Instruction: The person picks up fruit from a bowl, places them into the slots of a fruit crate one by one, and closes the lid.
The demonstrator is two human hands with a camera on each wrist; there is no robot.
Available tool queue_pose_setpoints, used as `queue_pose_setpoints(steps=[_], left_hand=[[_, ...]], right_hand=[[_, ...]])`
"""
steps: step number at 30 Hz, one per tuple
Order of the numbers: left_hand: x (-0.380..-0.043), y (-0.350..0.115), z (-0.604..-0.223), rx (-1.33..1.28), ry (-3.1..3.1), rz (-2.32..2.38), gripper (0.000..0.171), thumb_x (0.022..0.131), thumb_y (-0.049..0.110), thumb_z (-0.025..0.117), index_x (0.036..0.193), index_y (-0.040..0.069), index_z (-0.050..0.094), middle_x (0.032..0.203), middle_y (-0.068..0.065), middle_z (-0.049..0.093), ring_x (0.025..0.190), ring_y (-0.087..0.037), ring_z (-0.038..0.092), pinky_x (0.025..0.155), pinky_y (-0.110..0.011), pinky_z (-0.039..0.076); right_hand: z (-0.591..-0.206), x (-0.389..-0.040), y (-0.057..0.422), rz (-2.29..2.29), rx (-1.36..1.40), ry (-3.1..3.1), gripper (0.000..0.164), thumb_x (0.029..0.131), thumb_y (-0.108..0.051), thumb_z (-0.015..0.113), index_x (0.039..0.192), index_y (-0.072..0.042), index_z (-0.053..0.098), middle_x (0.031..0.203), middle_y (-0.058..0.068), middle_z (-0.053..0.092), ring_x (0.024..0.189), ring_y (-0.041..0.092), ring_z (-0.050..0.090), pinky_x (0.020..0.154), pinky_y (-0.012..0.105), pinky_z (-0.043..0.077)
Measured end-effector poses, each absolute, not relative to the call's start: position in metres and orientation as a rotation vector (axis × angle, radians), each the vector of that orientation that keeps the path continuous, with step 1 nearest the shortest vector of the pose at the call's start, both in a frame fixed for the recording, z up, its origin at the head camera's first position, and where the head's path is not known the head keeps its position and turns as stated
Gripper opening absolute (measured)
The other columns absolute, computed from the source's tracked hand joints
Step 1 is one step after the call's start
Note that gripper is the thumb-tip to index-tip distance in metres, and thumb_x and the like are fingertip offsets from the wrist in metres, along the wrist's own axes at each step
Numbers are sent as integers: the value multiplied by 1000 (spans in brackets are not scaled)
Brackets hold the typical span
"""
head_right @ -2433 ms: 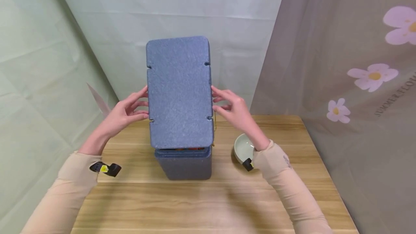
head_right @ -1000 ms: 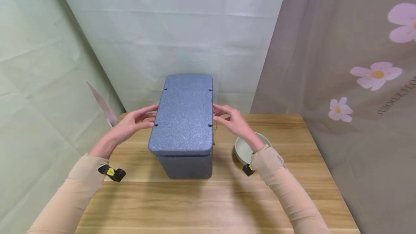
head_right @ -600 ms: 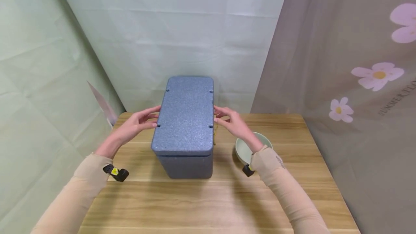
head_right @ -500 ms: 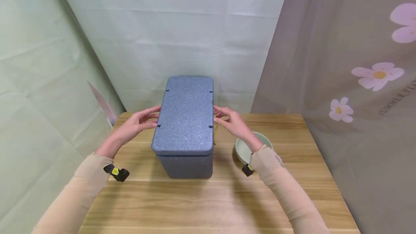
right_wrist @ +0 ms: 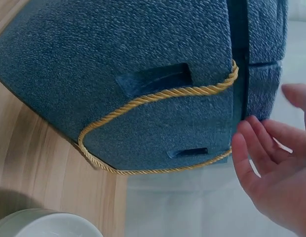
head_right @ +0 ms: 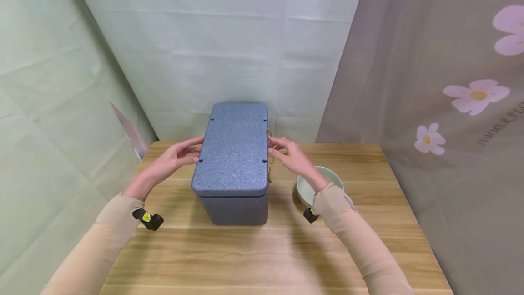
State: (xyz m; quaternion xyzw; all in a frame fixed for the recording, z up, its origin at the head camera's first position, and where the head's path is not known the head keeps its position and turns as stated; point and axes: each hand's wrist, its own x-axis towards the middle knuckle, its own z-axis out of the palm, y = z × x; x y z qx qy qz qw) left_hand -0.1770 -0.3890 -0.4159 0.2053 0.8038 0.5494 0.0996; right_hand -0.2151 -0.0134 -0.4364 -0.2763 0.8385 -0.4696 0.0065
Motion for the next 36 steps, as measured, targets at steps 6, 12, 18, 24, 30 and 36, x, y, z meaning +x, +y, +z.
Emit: queue_pose_setpoints(steps=[6,12,18,24,30,36], left_hand=[[-176,-388,-419,594,2383,1604,66,98,12,59,156,5,27,161,-17,29,143,-39,37,95,-11,45],[-174,-388,-420,610,2398,1604,66,98,12,59,156,6,27,162,-16,28,143,-40,36,95,-10,44],[-169,-385,-419,661,2490,1566,62,99,8,57,155,4,30,159,-19,28,142,-43,36,105,-25,46],[-161,-381,-413,777,2631,1449,59,92,5,67,146,-2,43,154,-22,33,140,-44,39,113,-54,36],[-151,-379,-404,881,2804,1089,63,88,18,75,144,4,49,153,-17,39,138,-40,42,111,-58,36],[-146,-375,-399,951,2869,901,63,87,26,76,142,7,53,154,-16,40,142,-40,37,112,-62,31]], right_hand=[[-436,-208,-17,-1423,-754,2697,62,91,-34,71,146,-14,50,129,9,64,113,26,63,90,42,53],[-434,-205,-19,-1415,-743,2708,67,87,-34,75,146,-15,49,130,10,63,115,27,61,91,44,53],[-431,-203,-18,-1372,-867,2747,69,87,-33,76,147,-17,47,142,12,53,124,33,55,94,48,52],[-423,-193,-14,-1209,-1088,2803,58,86,-31,77,138,-14,58,148,11,47,133,31,46,98,51,48],[-416,-182,-10,-1077,-1201,2819,57,84,-34,78,134,-13,61,145,9,51,132,30,42,106,54,37],[-412,-177,-5,-991,-1243,2817,62,83,-37,79,137,-14,59,146,9,51,130,29,40,105,54,37]])
